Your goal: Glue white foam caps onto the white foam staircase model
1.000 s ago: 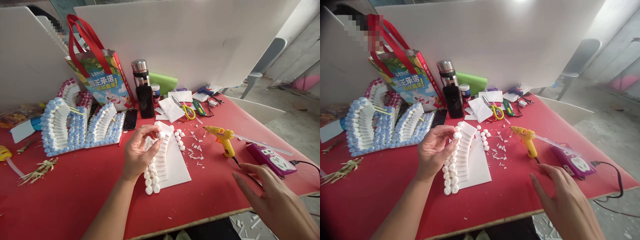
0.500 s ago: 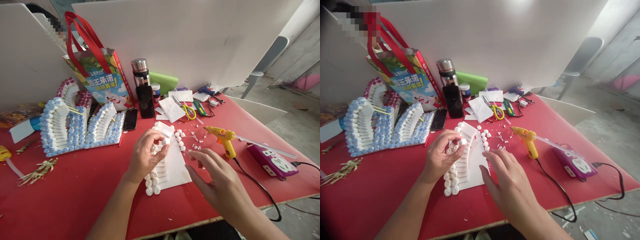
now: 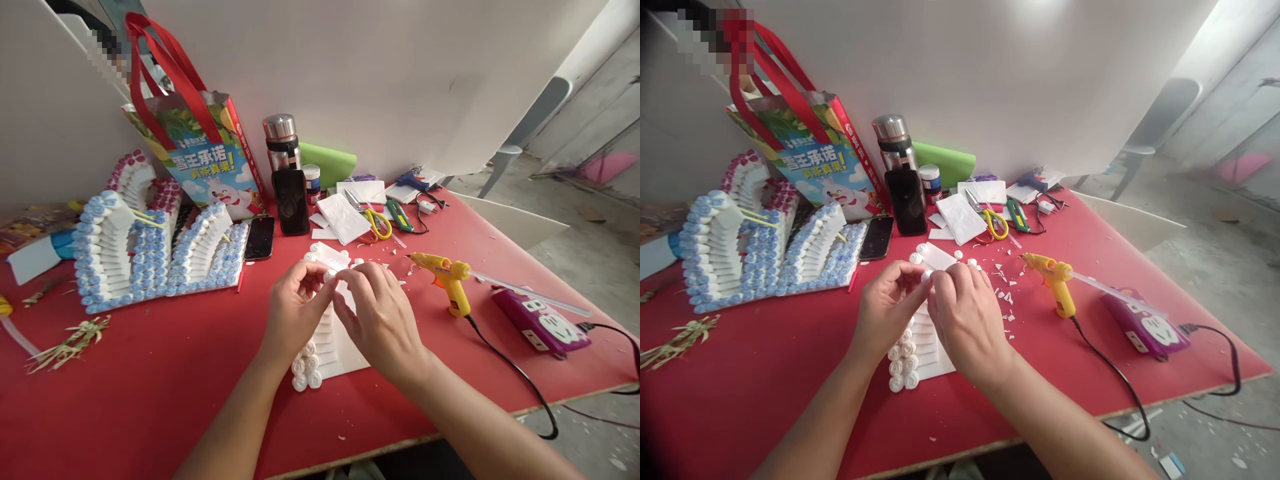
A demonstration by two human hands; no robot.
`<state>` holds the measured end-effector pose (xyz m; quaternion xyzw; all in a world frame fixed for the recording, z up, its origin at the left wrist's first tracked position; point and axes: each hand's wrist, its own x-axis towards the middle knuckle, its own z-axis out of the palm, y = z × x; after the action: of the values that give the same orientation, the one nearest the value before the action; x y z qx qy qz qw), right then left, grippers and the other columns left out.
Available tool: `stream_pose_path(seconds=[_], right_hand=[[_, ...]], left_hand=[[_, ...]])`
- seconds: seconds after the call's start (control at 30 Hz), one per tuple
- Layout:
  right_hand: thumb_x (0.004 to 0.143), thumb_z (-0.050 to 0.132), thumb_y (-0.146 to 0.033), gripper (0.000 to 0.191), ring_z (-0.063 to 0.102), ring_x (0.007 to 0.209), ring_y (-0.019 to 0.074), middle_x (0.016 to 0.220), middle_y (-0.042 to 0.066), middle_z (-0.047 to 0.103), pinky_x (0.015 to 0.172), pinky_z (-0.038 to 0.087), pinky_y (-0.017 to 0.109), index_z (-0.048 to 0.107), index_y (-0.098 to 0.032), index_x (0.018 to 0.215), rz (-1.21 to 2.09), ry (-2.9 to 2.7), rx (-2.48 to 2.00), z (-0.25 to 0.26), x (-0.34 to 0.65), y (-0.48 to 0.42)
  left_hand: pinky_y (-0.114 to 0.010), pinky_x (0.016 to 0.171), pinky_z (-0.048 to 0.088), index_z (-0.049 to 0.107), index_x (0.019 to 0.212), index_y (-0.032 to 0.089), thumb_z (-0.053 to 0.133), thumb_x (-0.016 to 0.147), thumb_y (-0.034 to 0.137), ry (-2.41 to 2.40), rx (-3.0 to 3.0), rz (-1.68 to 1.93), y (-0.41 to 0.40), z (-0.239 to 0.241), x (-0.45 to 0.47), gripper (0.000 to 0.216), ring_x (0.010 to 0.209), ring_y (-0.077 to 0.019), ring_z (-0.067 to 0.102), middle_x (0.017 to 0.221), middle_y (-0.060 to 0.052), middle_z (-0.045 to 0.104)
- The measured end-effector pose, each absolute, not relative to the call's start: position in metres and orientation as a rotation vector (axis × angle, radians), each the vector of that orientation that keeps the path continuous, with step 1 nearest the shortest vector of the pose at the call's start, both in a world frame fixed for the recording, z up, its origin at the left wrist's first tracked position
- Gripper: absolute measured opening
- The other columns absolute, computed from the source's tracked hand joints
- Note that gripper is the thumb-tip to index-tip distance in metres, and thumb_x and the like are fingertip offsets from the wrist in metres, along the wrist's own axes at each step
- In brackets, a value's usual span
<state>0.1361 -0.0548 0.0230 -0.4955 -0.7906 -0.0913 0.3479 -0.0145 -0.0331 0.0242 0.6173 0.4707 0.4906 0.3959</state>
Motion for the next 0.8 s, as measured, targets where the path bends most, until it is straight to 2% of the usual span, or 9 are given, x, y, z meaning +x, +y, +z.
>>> stream_pose_path(seconds=[0.27, 0.53, 0.7, 0.8], right_hand=[[0.095, 0.053, -0.014, 0.005, 0.053, 0.080, 0.0234, 0.090, 0.011, 0.062, 0.074, 0.045, 0.037, 0.057, -0.016, 0.098, -0.266, -2.067, -1.294, 0.022, 0.136, -0.047], [0.093, 0.054, -0.020, 0.008, 0.052, 0.076, 0.0220, 0.083, 0.008, 0.058, 0.072, 0.044, 0.037, 0.060, -0.015, 0.096, -0.223, -2.055, -1.290, 0.023, 0.139, -0.038], [0.086, 0.061, -0.020, 0.009, 0.052, 0.069, 0.0150, 0.084, 0.003, 0.061, 0.064, 0.042, 0.029, 0.062, -0.018, 0.095, 0.263, -1.946, -1.316, 0.031, 0.147, -0.024], [0.083, 0.064, -0.018, 0.010, 0.052, 0.068, 0.0121, 0.084, 0.001, 0.062, 0.063, 0.042, 0.027, 0.064, -0.019, 0.093, 0.515, -1.959, -1.285, 0.038, 0.153, -0.008]], left_hand=[[-0.026, 0.070, 0.047, 0.067, 0.092, 0.021, 0.070, 0.089, 0.036, 1.167, 1.533, 1.241, -0.035, 0.022, -0.015, 0.016, 0.075, -0.0135, 0.056, 0.083, 0.000, 0.063], [-0.030, 0.075, 0.048, 0.068, 0.099, 0.022, 0.064, 0.093, 0.031, 1.263, 1.825, 1.221, -0.038, 0.030, -0.015, 0.012, 0.079, -0.0161, 0.061, 0.093, -0.003, 0.069], [-0.027, 0.070, 0.048, 0.067, 0.096, 0.021, 0.062, 0.093, 0.030, 1.338, 1.719, 1.381, -0.034, 0.027, -0.025, 0.011, 0.077, -0.0151, 0.061, 0.091, -0.003, 0.068], [-0.028, 0.079, 0.049, 0.066, 0.095, 0.020, 0.064, 0.091, 0.031, 1.445, 1.568, 1.527, -0.024, 0.020, -0.033, 0.012, 0.086, -0.0166, 0.063, 0.095, -0.004, 0.068]])
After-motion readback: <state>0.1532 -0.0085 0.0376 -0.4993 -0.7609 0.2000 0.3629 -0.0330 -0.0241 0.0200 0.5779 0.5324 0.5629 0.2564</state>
